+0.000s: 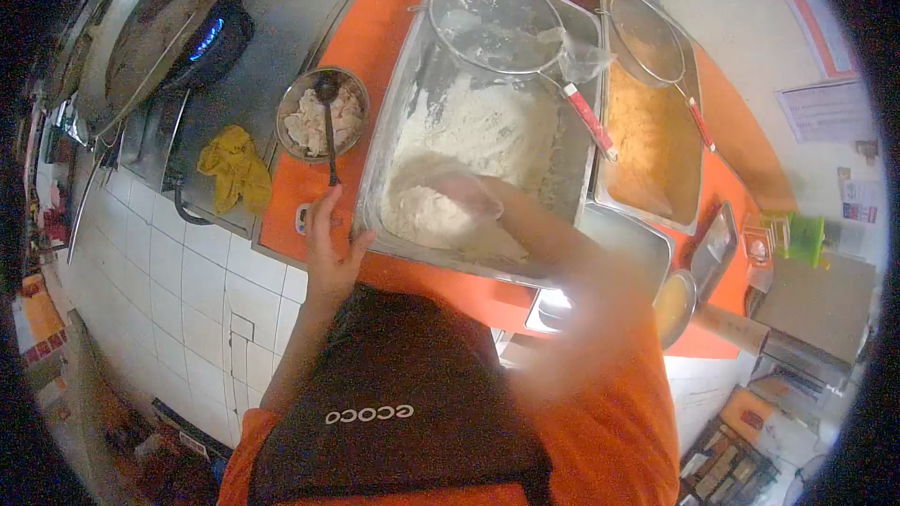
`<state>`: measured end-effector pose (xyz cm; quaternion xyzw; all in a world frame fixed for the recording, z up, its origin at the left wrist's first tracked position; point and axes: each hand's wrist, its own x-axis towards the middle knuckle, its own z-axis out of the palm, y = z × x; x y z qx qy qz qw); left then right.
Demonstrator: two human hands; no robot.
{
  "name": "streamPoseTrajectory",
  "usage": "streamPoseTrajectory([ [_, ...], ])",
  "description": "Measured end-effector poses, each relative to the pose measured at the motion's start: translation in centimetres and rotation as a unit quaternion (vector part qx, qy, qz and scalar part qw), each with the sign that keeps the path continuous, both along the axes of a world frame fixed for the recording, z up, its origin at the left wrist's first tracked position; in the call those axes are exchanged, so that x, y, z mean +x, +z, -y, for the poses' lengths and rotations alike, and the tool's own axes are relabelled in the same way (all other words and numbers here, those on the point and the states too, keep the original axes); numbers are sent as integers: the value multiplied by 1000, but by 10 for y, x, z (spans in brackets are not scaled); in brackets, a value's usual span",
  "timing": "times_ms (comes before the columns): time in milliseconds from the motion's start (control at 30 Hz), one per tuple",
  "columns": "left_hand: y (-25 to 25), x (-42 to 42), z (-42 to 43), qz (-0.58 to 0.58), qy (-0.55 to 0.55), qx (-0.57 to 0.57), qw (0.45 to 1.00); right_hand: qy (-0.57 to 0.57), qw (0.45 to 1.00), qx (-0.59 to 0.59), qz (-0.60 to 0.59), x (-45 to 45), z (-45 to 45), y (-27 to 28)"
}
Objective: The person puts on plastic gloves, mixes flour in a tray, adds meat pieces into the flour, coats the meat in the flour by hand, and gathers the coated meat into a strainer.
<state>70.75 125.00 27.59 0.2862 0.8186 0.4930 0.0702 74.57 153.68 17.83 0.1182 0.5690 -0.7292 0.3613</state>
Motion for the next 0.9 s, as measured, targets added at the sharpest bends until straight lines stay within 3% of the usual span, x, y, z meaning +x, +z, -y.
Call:
streamPoseTrajectory([
  [33, 0, 1, 0, -13, 6, 3, 1000, 19, 980, 98, -174, -2, -10, 20],
  [67, 1, 1, 1, -25, 13, 6, 1000, 38, 920, 191, -340, -3, -24, 45],
  [133, 2, 1, 6, 13, 14, 9, 1000, -37, 936, 90, -339, -9, -48, 96],
  [200, 4, 0, 8, 35, 16, 17, 999, -117, 961, -58, -243, -25, -83, 117],
  [300, 9, -1, 8, 31, 23, 31, 999, -113, 931, 38, -346, -66, -136, 158],
  [367, 13, 0, 6, 22, 26, 35, 999, -69, 856, 341, -383, -91, -156, 176],
  [433, 17, 1, 3, 14, 19, 33, 999, 79, 725, 581, -360, -110, -161, 197],
  [500, 18, 0, 2, 4, 13, 30, 999, 80, 700, 656, -271, -122, -156, 205],
  [567, 18, 1, 2, -3, 5, 23, 1000, -111, 788, 589, -137, -127, -152, 205],
  [667, 13, -1, 3, -45, 8, -25, 999, 26, 750, 526, -400, -104, -162, 179],
  [733, 10, -2, 4, -42, 7, -38, 998, 162, 734, 566, -337, -80, -115, 184],
  [767, 9, -2, 4, -41, 5, -44, 998, 235, 711, 627, -215, -74, -78, 193],
  [833, 10, -1, 4, 44, -3, -27, 999, 367, 590, 678, -240, -58, -121, 63],
  [900, 11, -1, 6, 75, -10, -32, 997, 294, 573, 735, -212, -50, -125, 17],
])
